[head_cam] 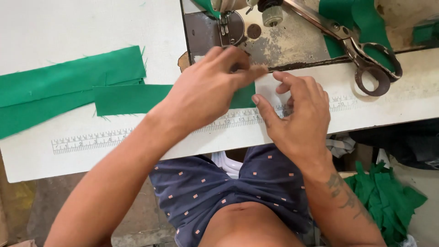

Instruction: Folding and sewing green fabric strips using an industrial sewing machine

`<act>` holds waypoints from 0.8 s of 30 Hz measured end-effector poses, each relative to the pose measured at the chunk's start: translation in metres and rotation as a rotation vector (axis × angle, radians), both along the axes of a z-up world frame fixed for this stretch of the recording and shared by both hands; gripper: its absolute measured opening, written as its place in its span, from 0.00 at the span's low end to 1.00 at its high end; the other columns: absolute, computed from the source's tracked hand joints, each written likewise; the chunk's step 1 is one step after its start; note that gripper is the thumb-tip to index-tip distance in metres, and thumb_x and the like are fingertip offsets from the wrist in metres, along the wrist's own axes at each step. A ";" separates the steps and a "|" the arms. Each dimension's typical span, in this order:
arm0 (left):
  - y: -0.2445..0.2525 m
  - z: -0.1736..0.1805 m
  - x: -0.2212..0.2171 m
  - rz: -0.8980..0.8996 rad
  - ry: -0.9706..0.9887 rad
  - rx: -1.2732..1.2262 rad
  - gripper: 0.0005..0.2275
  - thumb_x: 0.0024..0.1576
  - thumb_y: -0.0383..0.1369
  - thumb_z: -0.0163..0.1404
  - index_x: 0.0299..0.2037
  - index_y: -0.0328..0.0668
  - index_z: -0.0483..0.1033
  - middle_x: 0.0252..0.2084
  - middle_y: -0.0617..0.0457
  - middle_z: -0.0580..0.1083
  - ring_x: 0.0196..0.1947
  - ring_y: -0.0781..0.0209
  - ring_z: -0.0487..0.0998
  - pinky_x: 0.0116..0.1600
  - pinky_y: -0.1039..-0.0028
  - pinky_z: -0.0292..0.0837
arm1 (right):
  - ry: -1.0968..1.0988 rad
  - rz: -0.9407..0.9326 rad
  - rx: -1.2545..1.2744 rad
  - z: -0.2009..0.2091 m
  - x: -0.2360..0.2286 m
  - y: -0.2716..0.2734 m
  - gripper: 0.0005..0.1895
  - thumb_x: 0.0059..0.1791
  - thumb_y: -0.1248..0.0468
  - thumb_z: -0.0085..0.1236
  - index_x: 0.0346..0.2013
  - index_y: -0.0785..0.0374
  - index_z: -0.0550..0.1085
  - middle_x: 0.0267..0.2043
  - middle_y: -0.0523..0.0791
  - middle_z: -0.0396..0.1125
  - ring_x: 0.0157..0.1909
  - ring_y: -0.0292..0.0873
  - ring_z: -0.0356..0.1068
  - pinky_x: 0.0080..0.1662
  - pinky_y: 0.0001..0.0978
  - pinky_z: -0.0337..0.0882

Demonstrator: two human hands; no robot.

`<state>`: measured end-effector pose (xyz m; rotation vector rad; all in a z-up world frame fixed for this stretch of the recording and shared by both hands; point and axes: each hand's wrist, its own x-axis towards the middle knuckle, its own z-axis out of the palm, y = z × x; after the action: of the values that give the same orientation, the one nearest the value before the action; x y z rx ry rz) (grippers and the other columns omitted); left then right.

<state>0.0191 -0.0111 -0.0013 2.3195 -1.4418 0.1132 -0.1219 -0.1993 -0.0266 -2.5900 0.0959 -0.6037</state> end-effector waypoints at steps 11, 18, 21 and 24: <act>-0.012 -0.007 0.046 -0.352 0.113 -0.090 0.06 0.64 0.20 0.52 0.42 0.44 0.77 0.41 0.49 0.75 0.37 0.41 0.80 0.34 0.53 0.72 | -0.034 0.006 -0.007 -0.004 -0.007 0.003 0.26 0.58 0.50 0.68 0.64 0.60 0.74 0.48 0.41 0.71 0.46 0.49 0.67 0.54 0.49 0.61; -0.006 -0.016 0.045 -0.308 0.039 -0.143 0.07 0.61 0.20 0.52 0.39 0.46 0.74 0.29 0.51 0.73 0.28 0.42 0.75 0.28 0.54 0.65 | -0.119 0.226 -0.204 -0.007 -0.007 0.003 0.22 0.59 0.49 0.67 0.66 0.51 0.78 0.53 0.42 0.73 0.44 0.48 0.66 0.55 0.50 0.59; -0.004 -0.018 0.045 -0.290 -0.023 -0.082 0.08 0.56 0.20 0.54 0.40 0.46 0.77 0.28 0.51 0.74 0.30 0.41 0.77 0.29 0.52 0.68 | -0.135 0.244 -0.246 -0.002 -0.004 0.006 0.19 0.59 0.49 0.67 0.62 0.51 0.80 0.54 0.42 0.73 0.43 0.48 0.66 0.56 0.50 0.61; -0.001 -0.014 0.042 -0.329 -0.126 -0.044 0.07 0.57 0.23 0.55 0.42 0.45 0.82 0.38 0.53 0.79 0.36 0.43 0.79 0.37 0.55 0.75 | -0.152 0.249 -0.260 -0.001 -0.003 0.007 0.18 0.59 0.49 0.66 0.58 0.54 0.82 0.54 0.44 0.73 0.45 0.51 0.67 0.56 0.51 0.62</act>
<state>0.0614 -0.0126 -0.0150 2.0394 -1.8417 0.1972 -0.1250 -0.1926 -0.0281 -2.7303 -0.3728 -0.7583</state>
